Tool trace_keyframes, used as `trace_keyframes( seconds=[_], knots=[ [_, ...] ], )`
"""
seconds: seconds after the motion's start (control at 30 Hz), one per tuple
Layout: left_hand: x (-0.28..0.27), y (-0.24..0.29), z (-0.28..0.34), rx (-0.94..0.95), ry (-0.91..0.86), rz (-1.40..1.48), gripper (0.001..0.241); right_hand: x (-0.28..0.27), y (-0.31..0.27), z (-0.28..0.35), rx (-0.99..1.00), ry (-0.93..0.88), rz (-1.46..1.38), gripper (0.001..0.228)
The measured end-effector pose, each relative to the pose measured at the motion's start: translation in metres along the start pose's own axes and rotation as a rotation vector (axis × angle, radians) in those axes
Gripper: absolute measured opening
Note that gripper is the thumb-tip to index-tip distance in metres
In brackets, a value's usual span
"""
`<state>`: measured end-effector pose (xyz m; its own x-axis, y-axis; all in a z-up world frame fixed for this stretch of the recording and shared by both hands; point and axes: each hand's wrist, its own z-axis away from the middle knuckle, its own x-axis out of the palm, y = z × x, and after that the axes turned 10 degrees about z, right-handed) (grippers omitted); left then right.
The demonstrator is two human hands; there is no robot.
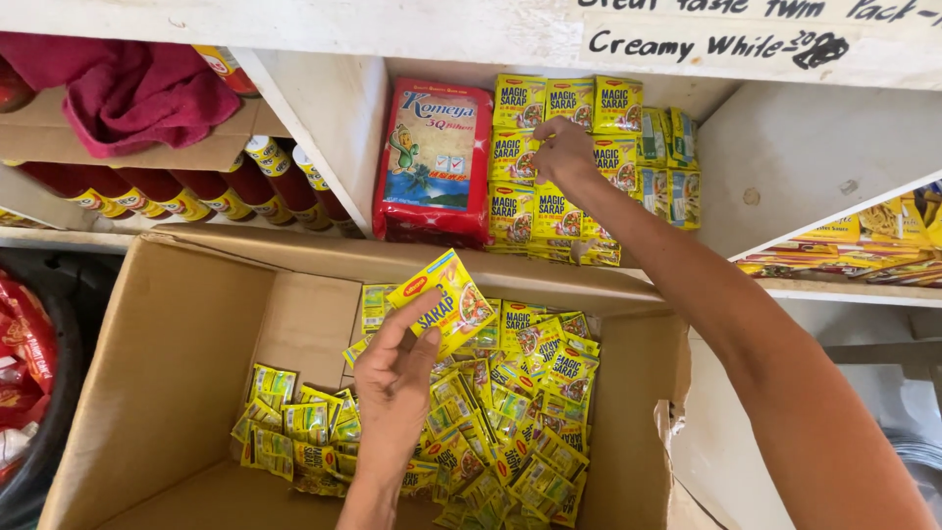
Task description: The person is stocking and organizing seasoning packets from a box onto a grocery store shelf.
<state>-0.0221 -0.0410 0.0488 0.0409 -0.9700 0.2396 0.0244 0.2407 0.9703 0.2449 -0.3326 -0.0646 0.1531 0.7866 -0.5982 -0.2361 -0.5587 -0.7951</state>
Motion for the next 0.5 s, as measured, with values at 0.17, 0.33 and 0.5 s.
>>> trace_keyframes(
  seconds=[0.17, 0.33, 0.5],
  knots=[
    [-0.002, -0.005, -0.001, -0.007, -0.01, 0.054, 0.039, 0.008, 0.02, -0.01, -0.138, -0.036, 0.056, 0.04],
    [-0.004, -0.012, -0.005, 0.014, 0.006, 0.008, 0.04, 0.007, 0.032, -0.02, -0.237, -0.01, 0.272, 0.041],
    [-0.005, -0.009, -0.006, -0.016, 0.034, 0.011, 0.04, -0.014, -0.014, 0.011, -0.515, 0.173, 0.41, 0.03]
  ],
)
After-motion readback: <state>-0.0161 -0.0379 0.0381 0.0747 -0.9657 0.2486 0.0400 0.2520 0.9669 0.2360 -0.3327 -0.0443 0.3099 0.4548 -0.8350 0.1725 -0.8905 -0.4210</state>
